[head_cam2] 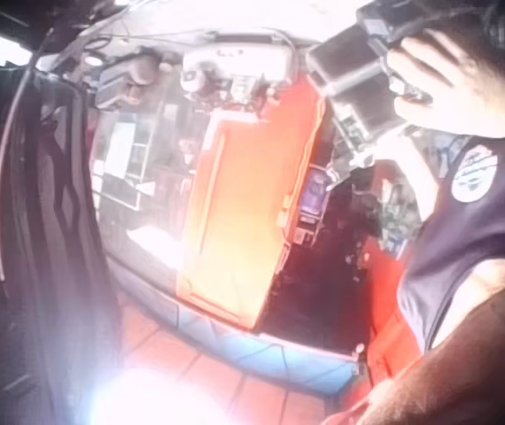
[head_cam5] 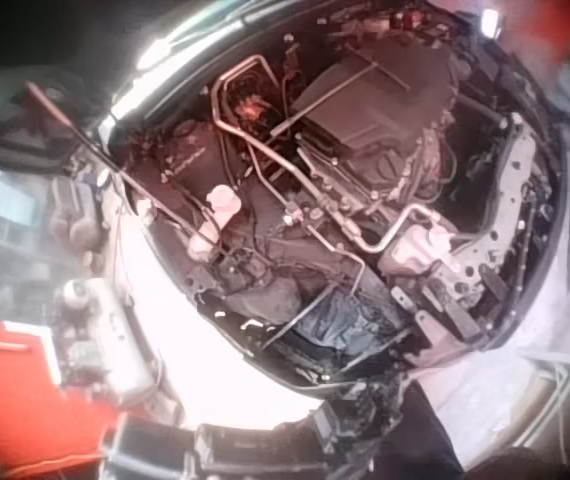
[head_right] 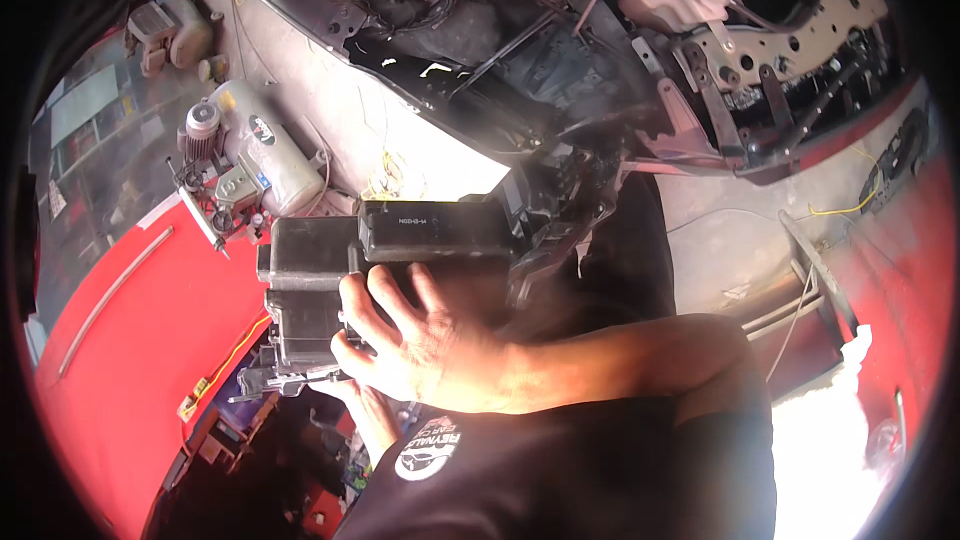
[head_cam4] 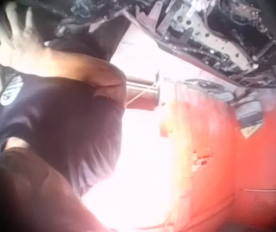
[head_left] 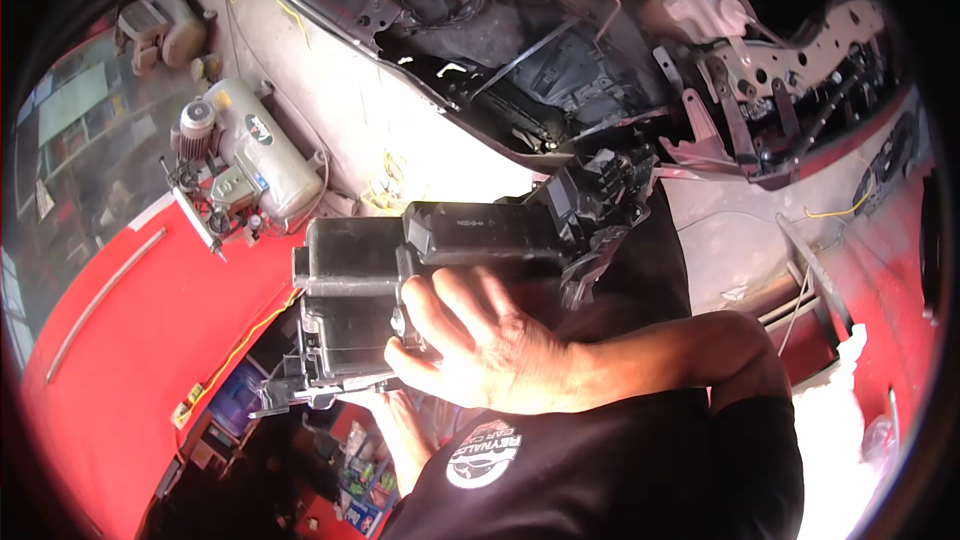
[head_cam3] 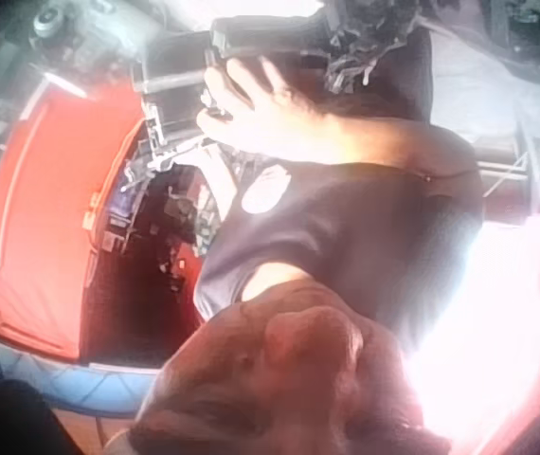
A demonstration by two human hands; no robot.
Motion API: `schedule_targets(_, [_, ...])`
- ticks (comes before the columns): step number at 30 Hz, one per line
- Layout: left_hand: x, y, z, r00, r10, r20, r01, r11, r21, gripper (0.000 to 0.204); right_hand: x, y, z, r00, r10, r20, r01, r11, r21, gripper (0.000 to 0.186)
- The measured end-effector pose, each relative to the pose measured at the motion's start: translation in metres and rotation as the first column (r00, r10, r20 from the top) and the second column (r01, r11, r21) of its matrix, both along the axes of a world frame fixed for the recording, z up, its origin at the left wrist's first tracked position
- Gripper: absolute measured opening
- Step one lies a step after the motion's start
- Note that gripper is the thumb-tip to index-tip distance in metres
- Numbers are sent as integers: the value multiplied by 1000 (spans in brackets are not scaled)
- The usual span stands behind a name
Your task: The person removes the headlight assembly from a car by unscrewing several fasteners using a screwdriver and wrench, then pulling the unit out from the front of the vehicle.
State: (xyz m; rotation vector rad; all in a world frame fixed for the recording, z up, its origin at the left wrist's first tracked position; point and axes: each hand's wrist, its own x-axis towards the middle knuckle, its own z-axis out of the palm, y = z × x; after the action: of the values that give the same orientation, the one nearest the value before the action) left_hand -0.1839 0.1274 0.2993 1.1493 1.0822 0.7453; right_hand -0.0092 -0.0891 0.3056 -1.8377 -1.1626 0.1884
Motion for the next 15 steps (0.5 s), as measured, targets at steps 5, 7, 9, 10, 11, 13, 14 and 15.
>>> schedule_targets(5, [-53,43,-4,994,-73,76,77,995,-63,56,-61,20,13,990,-121,79,127,988,-85,39])
schedule_targets(7, [-76,59,-5,989,-110,102,119,989,-90,56,-89,28,16,982,-169,83,177,979,-103,35])
schedule_targets(9, [-92,77,-5,979,-162,123,177,977,-120,57,-110,29,28,974,-214,67,221,968,-117,39])
schedule_targets(10, [-99,85,-8,973,-190,131,207,969,-136,57,-123,28,33,967,-249,60,254,962,-102,39])
schedule_targets(11, [-95,87,-14,959,-240,149,265,948,-177,57,-134,19,39,948,-312,61,317,943,-105,40])
schedule_targets(13, [-84,83,-22,927,-333,169,367,900,-236,58,-152,5,56,895,-437,86,445,890,-104,39])
schedule_targets(14, [-78,73,-33,900,-399,178,435,854,-286,58,-166,-4,63,863,-498,91,504,860,-81,38])
schedule_targets(15, [-75,66,-43,878,-442,184,478,809,-341,59,-177,-11,70,827,-553,101,561,825,-71,38])
